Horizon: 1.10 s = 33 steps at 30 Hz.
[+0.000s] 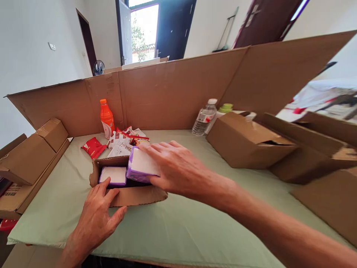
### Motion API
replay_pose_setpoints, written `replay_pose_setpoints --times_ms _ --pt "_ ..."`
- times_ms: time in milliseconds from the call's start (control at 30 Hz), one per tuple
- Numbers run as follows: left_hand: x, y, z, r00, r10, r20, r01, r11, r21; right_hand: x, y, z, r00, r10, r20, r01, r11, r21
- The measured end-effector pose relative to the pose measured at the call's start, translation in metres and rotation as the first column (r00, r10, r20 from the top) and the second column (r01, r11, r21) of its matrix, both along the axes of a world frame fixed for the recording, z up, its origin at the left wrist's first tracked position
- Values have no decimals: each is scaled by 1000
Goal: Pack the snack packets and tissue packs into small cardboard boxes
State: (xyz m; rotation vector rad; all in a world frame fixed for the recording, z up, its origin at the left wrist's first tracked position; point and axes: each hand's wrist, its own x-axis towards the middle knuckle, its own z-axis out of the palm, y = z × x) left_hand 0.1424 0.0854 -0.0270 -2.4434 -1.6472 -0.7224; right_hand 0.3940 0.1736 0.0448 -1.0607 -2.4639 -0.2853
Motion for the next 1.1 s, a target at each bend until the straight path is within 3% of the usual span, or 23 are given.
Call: replay_pose_setpoints --times_ms 300,533,700,900,1000,1100 --pt "-3 1 -3 997 -43 68 42 999 20 -41 7 11 970 143 198 -116 983 -139" --pt "-7 2 -4 998 -54 42 52 998 31 -46 23 -32 979 113 167 -90 986 -137" --pt "-8 3 -4 994 -95 45 96 995 -12 -32 20 -51 973 -82 216 93 995 -41" --pt "-10 2 -7 993 -110 43 112 993 -45 -37 17 -53 931 -63 358 186 929 -320" --pt "-11 2 -11 995 -98 17 99 994 -42 -36 18 -54 934 -91 345 213 917 -336" --pt "-13 0 -15 995 -97 11 97 995 -29 -26 14 -56 970 -47 238 128 932 -338"
